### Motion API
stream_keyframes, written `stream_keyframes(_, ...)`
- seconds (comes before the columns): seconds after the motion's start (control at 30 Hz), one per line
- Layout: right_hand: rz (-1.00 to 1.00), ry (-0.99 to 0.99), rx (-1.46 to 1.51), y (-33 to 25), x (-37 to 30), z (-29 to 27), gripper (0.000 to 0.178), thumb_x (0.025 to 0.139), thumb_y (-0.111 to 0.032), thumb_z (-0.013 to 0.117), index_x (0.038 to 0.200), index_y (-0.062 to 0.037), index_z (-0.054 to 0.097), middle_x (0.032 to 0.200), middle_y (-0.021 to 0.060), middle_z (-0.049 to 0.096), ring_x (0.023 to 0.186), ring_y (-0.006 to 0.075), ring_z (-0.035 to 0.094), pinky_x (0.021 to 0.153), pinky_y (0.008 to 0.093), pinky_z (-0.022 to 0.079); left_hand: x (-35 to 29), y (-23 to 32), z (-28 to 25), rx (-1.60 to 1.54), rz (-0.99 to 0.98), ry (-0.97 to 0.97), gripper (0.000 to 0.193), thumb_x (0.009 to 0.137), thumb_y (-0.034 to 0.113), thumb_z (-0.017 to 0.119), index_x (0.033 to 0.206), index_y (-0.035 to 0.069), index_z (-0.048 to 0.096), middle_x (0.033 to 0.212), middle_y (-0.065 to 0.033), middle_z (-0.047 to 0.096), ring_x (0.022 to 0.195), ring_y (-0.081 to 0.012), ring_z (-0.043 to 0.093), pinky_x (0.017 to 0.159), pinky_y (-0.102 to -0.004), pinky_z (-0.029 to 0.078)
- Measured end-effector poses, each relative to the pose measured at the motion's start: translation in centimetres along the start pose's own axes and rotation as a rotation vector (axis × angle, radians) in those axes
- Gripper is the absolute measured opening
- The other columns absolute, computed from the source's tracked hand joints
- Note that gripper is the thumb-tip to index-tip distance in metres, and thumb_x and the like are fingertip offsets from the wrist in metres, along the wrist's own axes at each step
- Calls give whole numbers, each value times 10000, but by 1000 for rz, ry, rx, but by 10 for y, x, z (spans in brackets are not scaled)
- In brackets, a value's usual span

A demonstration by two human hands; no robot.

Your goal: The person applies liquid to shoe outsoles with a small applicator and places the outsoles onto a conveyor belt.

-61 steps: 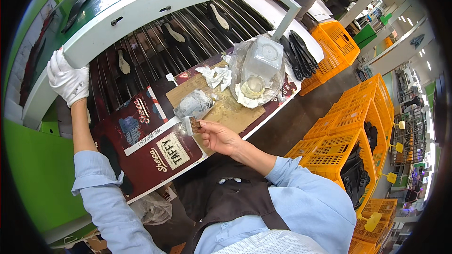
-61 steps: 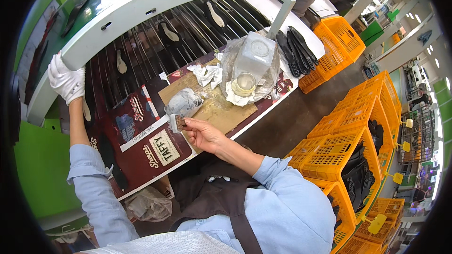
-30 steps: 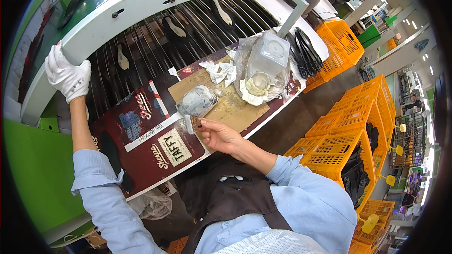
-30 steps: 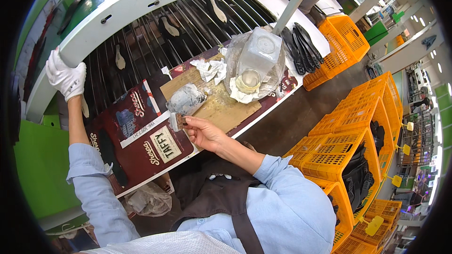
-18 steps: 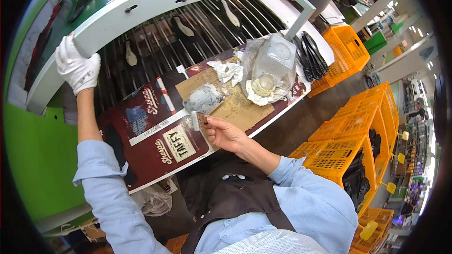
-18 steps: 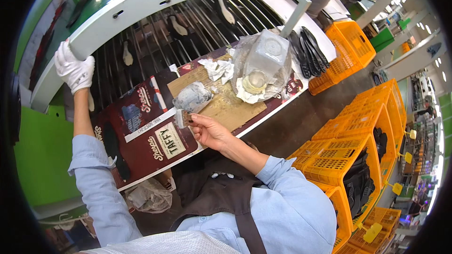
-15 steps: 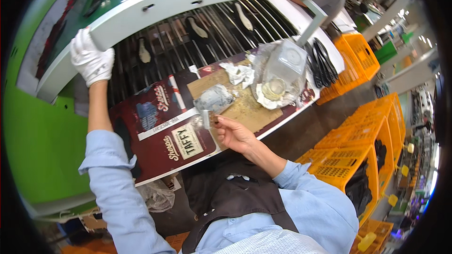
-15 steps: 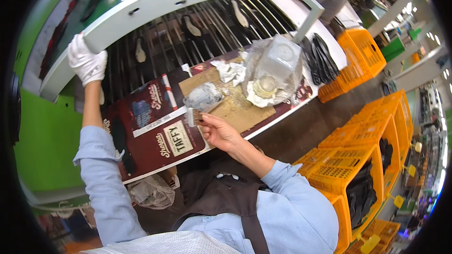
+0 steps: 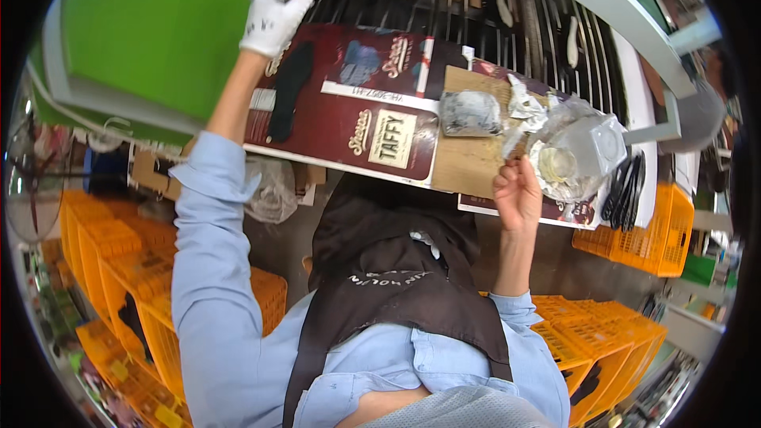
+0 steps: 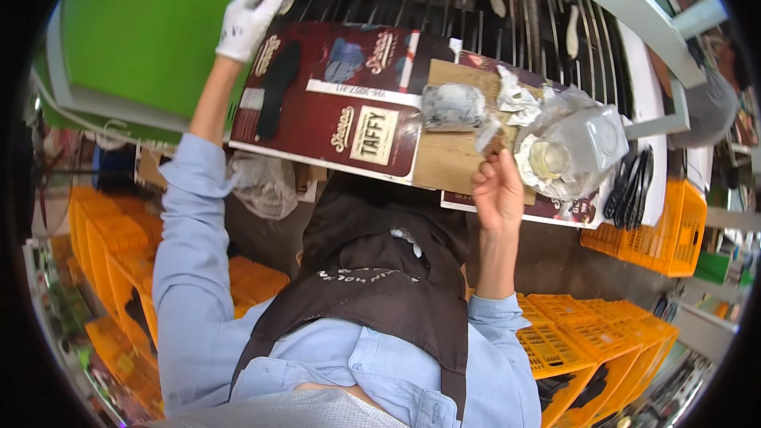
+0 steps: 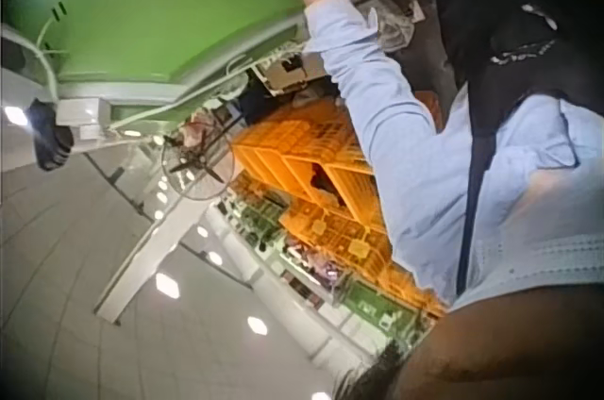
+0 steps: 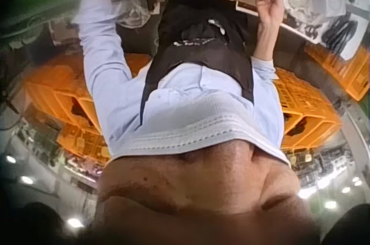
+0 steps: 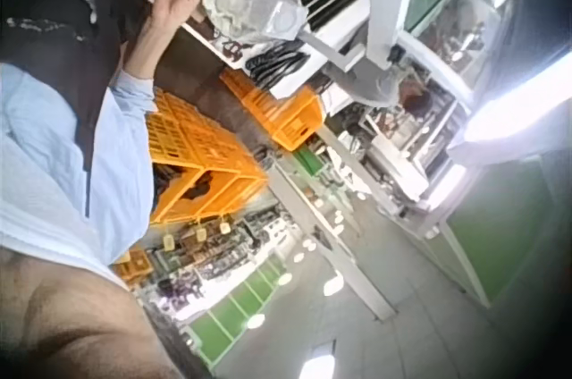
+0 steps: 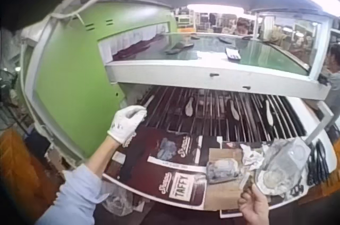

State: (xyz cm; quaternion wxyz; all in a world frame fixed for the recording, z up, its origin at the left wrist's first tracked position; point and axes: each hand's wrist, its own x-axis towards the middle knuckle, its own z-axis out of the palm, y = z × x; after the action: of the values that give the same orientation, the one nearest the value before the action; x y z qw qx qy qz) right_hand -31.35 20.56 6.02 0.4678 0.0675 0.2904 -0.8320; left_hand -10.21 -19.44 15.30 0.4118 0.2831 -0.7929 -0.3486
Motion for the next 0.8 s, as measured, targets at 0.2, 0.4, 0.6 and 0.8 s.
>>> stream_keyframes(0.2,-187,20,-264,-24,-3,-5,257,924,-130,600,1169,-56,573,934,16,604,683,70,495,578,216,419,-154,-28,-3,177,-325,233,376,872,310,651,1081,-3,641,1010,-134,681,907,-227,651,818,-328,492)
stream_keyframes(0.4,-363,154,-494,-63,-3,-9,317,896,-91,636,1188,5,560,897,3,593,656,55,508,555,191,419,-230,-71,12,1132,-211,72,620,795,486,655,1167,-5,586,1161,-221,593,1107,-381,533,949,-439,429)
stream_keyframes(0.6,-649,247,-1005,-117,-1,-27,254,864,-82,669,1089,28,630,830,-2,614,633,43,490,560,190,397,-219,-81,4,900,-341,122,495,762,319,728,1132,12,612,1072,-199,628,999,-365,584,906,-434,453)
stream_keyframes(0.8,-989,331,-1946,-122,0,-17,232,802,-115,691,1012,-21,664,857,119,642,667,237,611,634,337,485,-206,-53,20,656,-422,182,535,731,281,762,1166,13,603,1069,-224,616,991,-347,595,913,-399,458)
